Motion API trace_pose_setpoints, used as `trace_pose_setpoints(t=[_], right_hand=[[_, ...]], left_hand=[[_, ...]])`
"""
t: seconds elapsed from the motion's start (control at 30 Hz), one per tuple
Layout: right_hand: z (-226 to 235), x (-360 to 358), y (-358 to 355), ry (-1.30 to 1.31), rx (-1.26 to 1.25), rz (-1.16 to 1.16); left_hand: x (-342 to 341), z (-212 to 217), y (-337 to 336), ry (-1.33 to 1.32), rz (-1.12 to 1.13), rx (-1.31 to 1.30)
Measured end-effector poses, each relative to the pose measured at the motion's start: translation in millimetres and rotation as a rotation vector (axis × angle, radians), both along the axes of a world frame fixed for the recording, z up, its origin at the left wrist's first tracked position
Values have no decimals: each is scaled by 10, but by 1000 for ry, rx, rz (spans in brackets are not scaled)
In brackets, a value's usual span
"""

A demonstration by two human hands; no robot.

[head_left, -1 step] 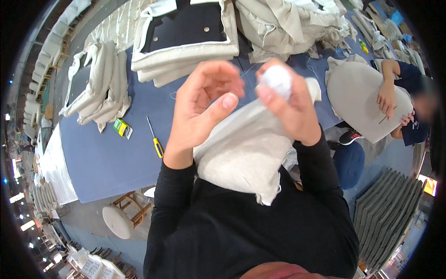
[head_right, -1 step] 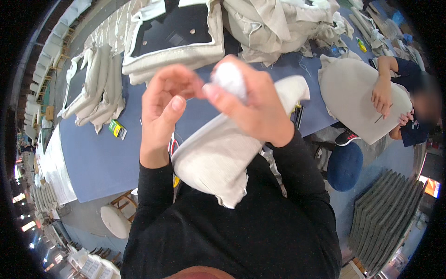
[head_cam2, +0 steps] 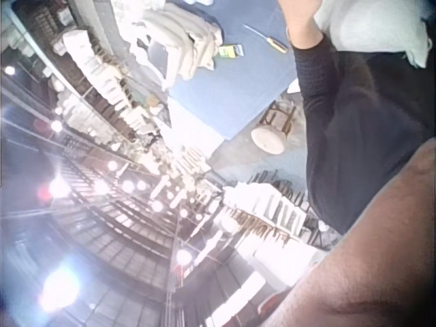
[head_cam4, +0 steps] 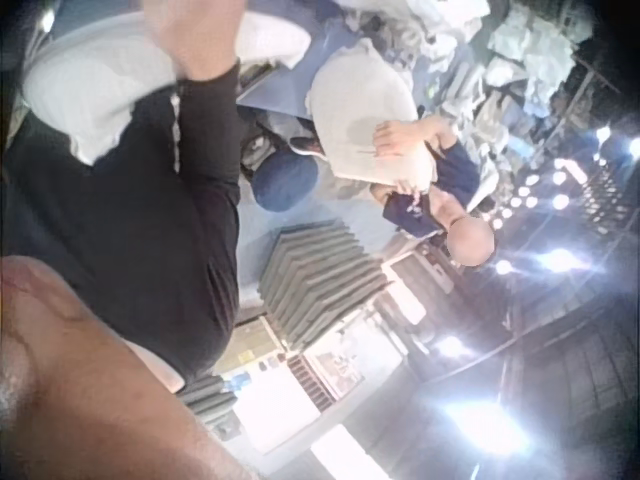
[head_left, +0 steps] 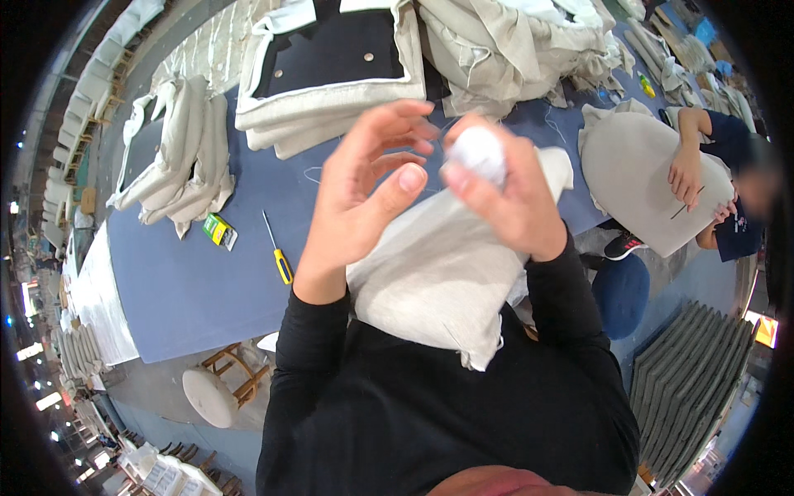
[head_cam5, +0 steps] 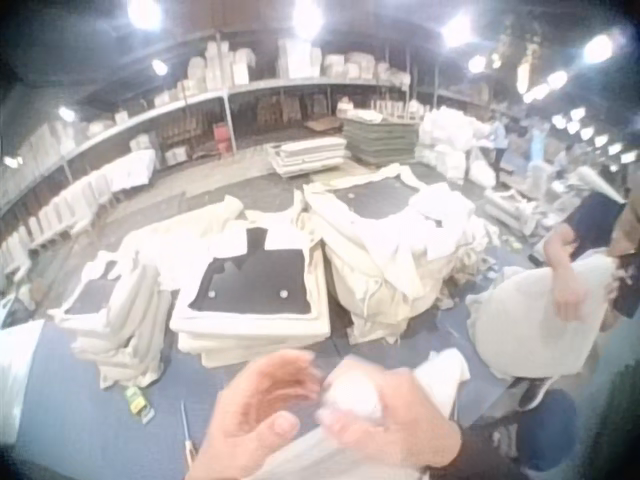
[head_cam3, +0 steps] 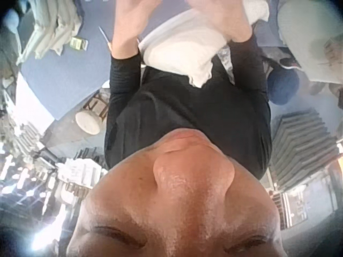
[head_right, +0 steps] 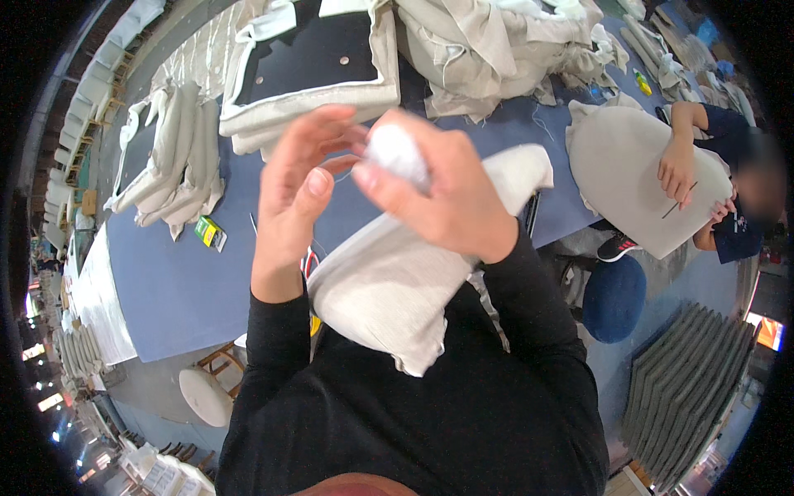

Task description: The person stuffs a beige fabric cushion cover with white poly-fil batting using a metal tool to push the material inside. After filling the cushion, the person uses a staple gun to secure the fabric edges to the cushion base.

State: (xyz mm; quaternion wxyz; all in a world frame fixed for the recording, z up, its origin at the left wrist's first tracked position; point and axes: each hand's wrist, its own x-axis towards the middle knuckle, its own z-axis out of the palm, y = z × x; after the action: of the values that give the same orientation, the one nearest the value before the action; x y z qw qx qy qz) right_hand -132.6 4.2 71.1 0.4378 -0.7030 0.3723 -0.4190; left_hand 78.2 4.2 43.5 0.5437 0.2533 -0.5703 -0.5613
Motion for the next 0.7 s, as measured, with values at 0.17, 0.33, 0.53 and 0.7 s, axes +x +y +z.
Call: trace_pose_setpoints(t=[0.17, 0.33, 0.53, 0.7], right_hand=[[-122, 72, -2, -119, 82, 71], [-96, 122, -159, -444, 136, -295], [-308, -139, -226, -414, 262, -168], [-196, -122, -172, -354, 185, -87]], left_hand=[[-76, 89, -52, -73, 123, -93], [12, 75, -87, 118, 361, -108], [-283, 147, -28, -444, 347, -34], [-320, 147, -42, -458, 306, -63]])
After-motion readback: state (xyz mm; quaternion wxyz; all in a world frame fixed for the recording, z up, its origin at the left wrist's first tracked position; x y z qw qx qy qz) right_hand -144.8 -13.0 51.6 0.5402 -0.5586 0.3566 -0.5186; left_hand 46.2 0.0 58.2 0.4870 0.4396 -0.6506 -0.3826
